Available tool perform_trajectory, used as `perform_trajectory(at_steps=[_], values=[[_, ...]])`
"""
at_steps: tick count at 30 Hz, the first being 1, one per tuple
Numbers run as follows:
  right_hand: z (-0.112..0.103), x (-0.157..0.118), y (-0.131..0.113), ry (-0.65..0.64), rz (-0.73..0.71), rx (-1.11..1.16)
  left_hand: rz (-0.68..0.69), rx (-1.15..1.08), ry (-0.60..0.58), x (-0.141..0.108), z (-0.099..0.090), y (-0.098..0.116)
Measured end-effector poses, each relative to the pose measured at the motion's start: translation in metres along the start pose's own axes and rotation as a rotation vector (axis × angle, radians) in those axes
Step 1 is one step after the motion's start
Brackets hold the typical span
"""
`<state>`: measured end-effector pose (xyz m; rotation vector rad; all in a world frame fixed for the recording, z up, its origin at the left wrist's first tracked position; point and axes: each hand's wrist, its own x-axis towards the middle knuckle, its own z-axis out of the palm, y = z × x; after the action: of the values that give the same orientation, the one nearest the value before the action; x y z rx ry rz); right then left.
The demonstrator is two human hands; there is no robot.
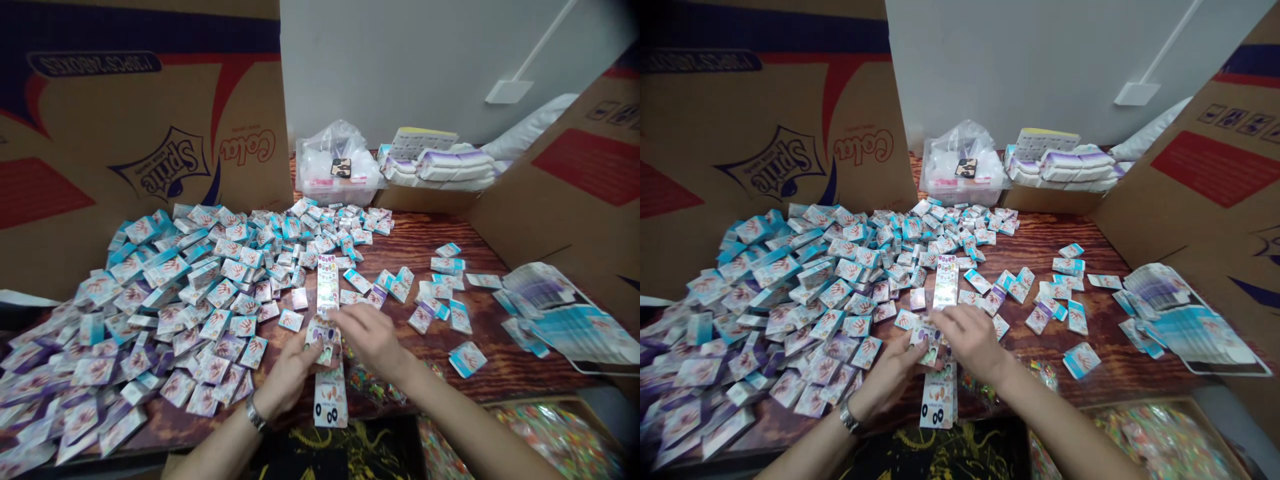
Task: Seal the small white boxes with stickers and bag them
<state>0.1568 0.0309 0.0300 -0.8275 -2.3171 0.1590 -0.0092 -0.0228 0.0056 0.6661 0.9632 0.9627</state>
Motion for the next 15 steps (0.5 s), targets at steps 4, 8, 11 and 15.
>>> perform_trajectory(at_steps=[4,8,11,15], values=[[0.006,-0.015,-0.014,-0.130,-0.227,-0.131,-0.071,-0.319,-0.046,0.002,0.002,0.009],[0.011,-0.019,-0.008,-0.079,-0.319,-0.198,-0.098,-0.369,-0.191,0.002,0.001,0.016],[0.016,-0.018,0.003,-0.056,-0.217,-0.128,-0.085,-0.304,-0.061,0.004,-0.008,0.007],[0.029,-0.023,0.017,-0.094,0.185,0.157,-0.062,-0.131,0.493,0.009,-0.025,-0.014]])
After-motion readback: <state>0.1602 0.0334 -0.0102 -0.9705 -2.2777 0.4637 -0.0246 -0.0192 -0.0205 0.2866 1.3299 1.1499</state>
